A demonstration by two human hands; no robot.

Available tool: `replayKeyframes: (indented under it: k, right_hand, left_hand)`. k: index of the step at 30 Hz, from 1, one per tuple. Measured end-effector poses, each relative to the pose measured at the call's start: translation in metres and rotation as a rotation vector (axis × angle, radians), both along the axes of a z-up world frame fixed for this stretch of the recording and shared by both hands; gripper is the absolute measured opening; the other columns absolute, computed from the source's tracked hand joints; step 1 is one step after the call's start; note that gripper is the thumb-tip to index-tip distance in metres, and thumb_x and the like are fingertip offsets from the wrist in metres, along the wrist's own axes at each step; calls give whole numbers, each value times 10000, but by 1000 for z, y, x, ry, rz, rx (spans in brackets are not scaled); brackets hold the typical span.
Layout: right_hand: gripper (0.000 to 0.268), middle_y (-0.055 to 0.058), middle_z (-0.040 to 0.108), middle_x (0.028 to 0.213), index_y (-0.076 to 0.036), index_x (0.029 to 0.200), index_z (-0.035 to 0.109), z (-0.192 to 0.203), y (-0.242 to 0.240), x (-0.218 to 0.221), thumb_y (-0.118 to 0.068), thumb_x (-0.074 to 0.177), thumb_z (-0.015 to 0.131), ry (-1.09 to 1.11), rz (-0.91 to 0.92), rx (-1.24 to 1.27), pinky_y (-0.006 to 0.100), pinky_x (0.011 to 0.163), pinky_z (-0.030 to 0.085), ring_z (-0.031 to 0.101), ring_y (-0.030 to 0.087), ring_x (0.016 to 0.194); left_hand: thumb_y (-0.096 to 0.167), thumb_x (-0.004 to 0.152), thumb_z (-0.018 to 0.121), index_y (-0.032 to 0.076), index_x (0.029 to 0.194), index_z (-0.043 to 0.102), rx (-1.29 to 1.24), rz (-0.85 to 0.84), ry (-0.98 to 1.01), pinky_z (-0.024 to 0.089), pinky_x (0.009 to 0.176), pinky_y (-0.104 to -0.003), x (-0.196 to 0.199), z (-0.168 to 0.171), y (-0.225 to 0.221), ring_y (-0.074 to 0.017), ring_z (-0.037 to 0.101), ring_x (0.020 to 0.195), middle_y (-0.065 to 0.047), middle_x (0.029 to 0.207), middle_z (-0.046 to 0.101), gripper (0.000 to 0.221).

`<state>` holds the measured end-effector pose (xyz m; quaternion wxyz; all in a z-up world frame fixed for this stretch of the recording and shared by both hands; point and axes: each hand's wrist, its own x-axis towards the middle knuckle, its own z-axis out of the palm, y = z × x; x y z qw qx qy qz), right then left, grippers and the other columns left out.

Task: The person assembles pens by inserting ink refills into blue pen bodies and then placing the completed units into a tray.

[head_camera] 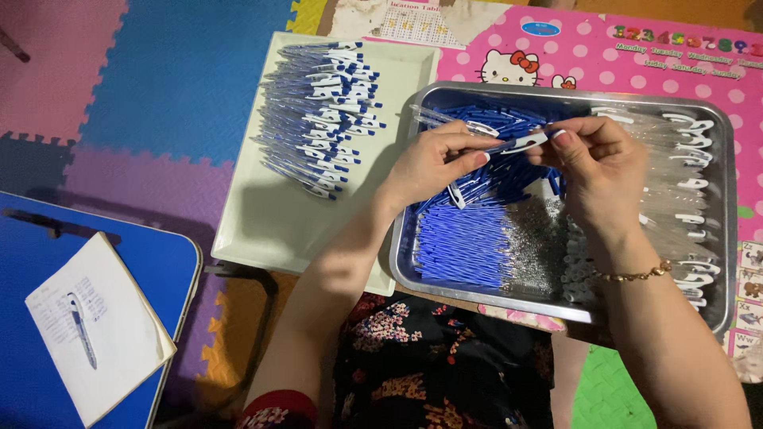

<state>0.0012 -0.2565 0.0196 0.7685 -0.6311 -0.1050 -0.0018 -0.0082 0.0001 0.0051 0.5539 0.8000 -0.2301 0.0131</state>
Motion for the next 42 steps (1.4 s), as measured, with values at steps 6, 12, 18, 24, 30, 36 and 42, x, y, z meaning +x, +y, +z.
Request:
replayKeyframes:
  k: [6,12,18,24,30,36,42]
  right_hand:
    - [211,187,717,1055,1,1206,630,2,-1,-1,-166,1090,687,-19,36,-51,333,893,682,749,245,888]
    - [182,147,706,1024,-19,1216,643,1,-3,0,-158,1104,680,-44,67,-70,325,911,677,750,231,896]
    - [156,151,718,990,-10,1180,653,-2,-1,2,-141,1111,701,2,-4,-108,316,862,699,772,228,871]
    - [145,143,717,962,-20,1156,657,-2,-2,-1,-143,1106,715,41,-8,-100,323,849,696,782,236,867]
    - [140,146,702,944,8,1152,660,-2,-5,1,-106,1104,725,23,14,-104,332,846,707,770,231,859]
    - [91,146,710,956,6,1135,658,4,-3,-3,-59,1101,711,53,36,-108,329,844,707,772,226,872]
    - [138,128,705,932,-17,1077,655,3,-3,-3,-115,1105,748,37,6,-146,313,807,702,782,220,866]
  left_hand:
    - [277,1078,667,190,1374,729,-2,-23,13,417,728,-252,3,-3,2,-102,520,847,60,896,496,314]
    - [317,1092,599,172,1354,731,31,-38,15,493,1114,-322,4,0,1,-120,616,877,41,869,528,327]
    - [330,1104,523,131,1353,723,78,-76,27,453,693,-288,10,-8,0,-126,625,815,9,1029,695,376]
    - [349,1117,468,159,1250,769,87,-140,44,429,704,-281,9,-3,1,-103,590,766,43,760,616,380]
    - [361,1089,499,203,1266,780,151,-98,176,479,680,-255,6,11,1,-80,644,756,52,854,706,368]
    - [321,1098,530,212,1242,794,172,-118,111,357,571,-273,8,5,2,-75,507,634,57,764,628,320]
    - [304,1098,526,182,1289,774,163,-131,112,413,610,-277,8,7,2,-89,594,710,32,884,701,336]
